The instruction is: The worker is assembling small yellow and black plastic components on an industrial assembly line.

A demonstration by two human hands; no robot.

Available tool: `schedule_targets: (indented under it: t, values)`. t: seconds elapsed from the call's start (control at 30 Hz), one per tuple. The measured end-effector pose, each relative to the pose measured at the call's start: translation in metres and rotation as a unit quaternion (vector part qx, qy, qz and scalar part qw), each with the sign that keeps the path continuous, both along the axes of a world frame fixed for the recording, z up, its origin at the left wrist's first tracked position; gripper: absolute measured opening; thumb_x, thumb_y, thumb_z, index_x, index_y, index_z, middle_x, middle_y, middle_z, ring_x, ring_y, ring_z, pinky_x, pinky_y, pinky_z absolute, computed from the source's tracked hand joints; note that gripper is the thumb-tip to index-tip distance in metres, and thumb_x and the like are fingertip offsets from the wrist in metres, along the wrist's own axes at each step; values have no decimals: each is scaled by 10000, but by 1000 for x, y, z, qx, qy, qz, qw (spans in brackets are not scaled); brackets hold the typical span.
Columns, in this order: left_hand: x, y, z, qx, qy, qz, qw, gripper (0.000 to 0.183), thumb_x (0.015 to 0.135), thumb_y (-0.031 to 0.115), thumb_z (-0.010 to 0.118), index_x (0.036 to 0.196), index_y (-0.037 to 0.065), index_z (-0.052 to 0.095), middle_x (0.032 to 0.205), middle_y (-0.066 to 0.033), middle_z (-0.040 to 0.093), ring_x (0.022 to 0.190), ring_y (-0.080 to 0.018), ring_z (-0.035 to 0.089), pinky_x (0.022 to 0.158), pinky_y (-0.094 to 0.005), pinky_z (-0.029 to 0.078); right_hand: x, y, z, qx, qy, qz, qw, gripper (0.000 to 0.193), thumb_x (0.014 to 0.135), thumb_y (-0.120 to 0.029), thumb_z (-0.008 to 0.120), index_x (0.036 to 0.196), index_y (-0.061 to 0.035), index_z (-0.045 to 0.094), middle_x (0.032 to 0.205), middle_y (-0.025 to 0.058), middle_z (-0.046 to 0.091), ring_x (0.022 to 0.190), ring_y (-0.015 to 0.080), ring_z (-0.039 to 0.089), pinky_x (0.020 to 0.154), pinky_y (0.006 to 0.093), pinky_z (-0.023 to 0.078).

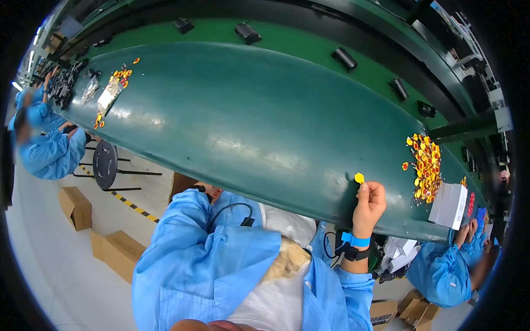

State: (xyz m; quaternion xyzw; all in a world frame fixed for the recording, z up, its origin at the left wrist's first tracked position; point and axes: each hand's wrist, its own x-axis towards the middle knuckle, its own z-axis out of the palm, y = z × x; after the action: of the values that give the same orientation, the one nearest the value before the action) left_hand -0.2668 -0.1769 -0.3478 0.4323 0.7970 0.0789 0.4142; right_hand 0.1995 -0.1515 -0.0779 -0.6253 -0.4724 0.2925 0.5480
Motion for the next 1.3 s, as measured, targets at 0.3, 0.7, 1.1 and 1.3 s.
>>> schedule_targets:
  t: [0.3, 0.7, 1.1, 1.3]
  values:
    - [-52, -18, 48, 96, -11, -18, 995, 318, 740, 84, 648, 1053, 30, 642, 945, -165, 676, 936, -267, 639, 788, -355, 500, -4, -1, 0, 6, 29, -42, 999, 54, 879, -65, 579, 861, -21, 554, 706, -22, 536, 620, 42, 483, 562, 183, 392]
    - [-45, 10, 199, -108, -101, -179, 973, 156, 738, 94, 719, 836, -11, 659, 715, -92, 663, 633, -155, 609, 598, -285, 473, -3, 2, 6, 19, 60, -52, 997, 70, 863, -61, 598, 830, -9, 564, 667, -49, 526, 596, 14, 448, 519, 185, 368]
    - [76, 221, 333, 387, -284, -113, 870, 108, 789, -5, 561, 767, 72, 489, 637, 1, 494, 549, -71, 470, 458, -209, 340, -2, -4, 13, -3, 5, -42, 999, 106, 845, -116, 614, 806, -24, 578, 609, 15, 545, 504, 56, 478, 453, 243, 373]
    - [146, 351, 313, 266, -323, 58, 907, 292, 829, 243, 664, 988, 17, 571, 821, -93, 604, 557, -152, 563, 414, -214, 382, 0, -8, 13, 12, 4, -62, 998, 79, 821, -108, 616, 803, -44, 573, 628, 56, 565, 519, 156, 548, 481, 291, 414]
